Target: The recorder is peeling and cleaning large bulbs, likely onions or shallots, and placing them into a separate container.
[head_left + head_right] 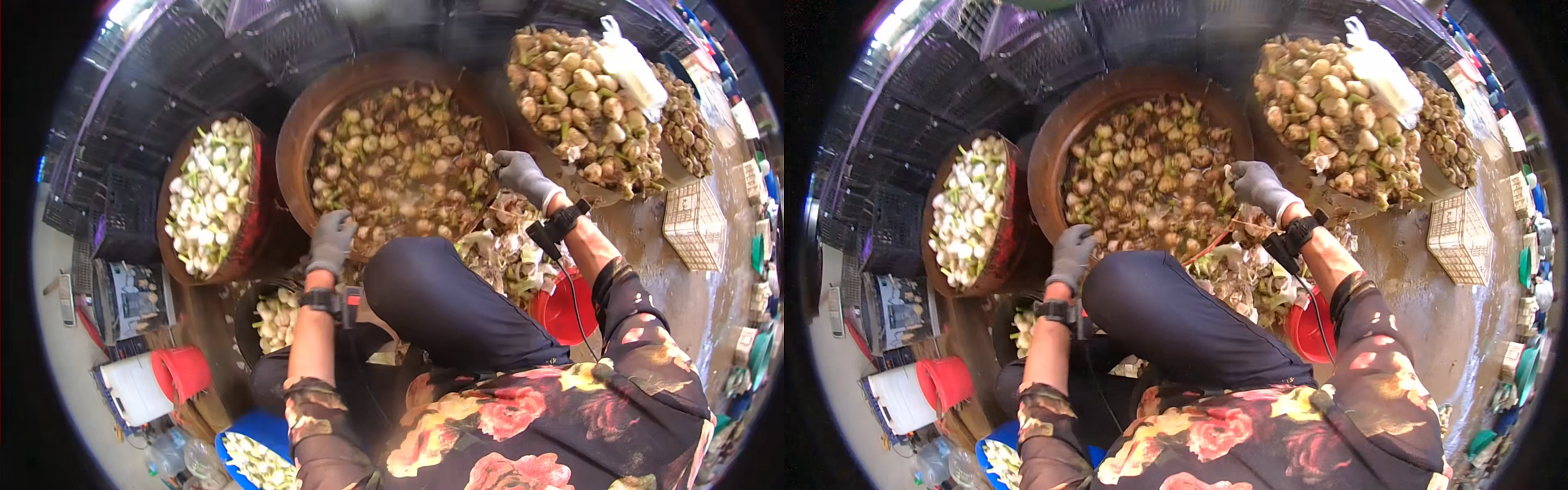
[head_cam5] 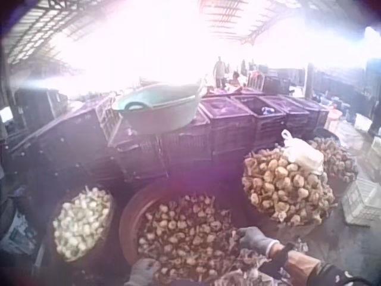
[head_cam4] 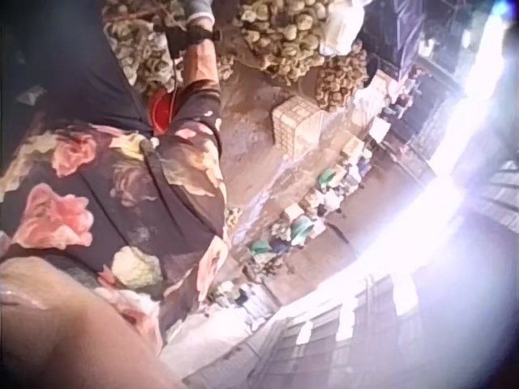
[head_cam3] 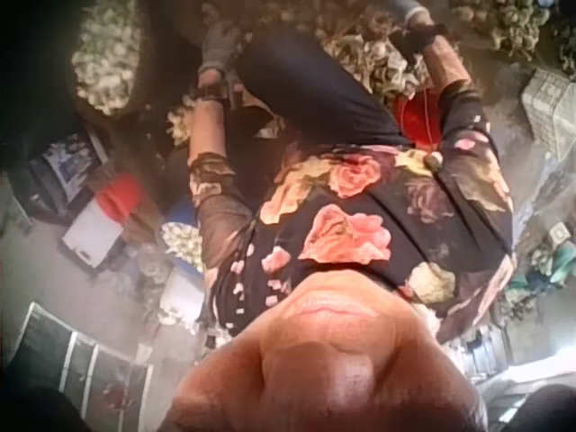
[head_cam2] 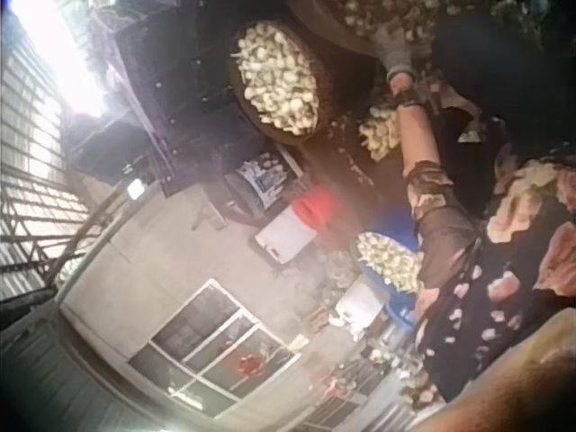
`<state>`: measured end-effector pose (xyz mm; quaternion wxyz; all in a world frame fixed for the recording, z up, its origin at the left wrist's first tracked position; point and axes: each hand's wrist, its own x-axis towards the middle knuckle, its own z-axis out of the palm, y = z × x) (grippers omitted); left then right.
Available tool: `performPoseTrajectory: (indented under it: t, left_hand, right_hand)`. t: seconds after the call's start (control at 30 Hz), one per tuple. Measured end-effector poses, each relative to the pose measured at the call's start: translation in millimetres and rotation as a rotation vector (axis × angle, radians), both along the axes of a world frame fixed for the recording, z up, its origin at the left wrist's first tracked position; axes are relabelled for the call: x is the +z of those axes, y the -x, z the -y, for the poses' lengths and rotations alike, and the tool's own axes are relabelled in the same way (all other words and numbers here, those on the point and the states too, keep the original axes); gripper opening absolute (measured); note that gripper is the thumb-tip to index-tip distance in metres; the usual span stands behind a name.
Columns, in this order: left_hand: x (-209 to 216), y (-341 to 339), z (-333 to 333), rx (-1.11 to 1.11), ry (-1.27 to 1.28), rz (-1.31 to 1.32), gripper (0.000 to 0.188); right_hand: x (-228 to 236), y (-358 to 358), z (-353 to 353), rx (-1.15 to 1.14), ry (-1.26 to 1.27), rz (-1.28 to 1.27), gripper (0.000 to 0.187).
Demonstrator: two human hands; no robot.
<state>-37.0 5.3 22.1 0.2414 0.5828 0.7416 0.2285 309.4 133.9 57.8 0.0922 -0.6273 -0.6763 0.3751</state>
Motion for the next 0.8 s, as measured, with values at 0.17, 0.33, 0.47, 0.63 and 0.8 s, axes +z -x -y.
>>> performPoseTrajectory:
  t: [0.17, 0.33, 0.47, 0.63, 0.8]
  left_hand:
    - [-76.2, -34.8, 16.7, 0.024, 0.216, -0.019, 0.026]
    - [-67.8, -47.8, 14.5, 0.076, 0.172, 0.089, 0.020]
    - [-56.2, -46.9, 11.7, 0.123, 0.088, 0.104, 0.015]
    - [-62.6, -48.3, 10.3, 0.113, 0.051, 0.068, 0.015]
    - [-59.4, -46.2, 0.4, 0.097, 0.246, 0.262, 0.028]
  right_hand:
    - [-65.1, 50.1, -27.7, 0.385, -0.007, 0.214, 0.028]
    - [-143.4, 101.0, -56.9, 0.687, 0.002, 0.334, 0.024]
    - [-180.5, 157.8, -48.2, 0.914, 0.188, 0.764, 0.031]
    - [-214.3, 146.1, -40.5, 0.852, 0.114, 0.679, 0.028]
    - [-154.7, 141.9, -62.5, 0.861, 0.242, 0.583, 0.030]
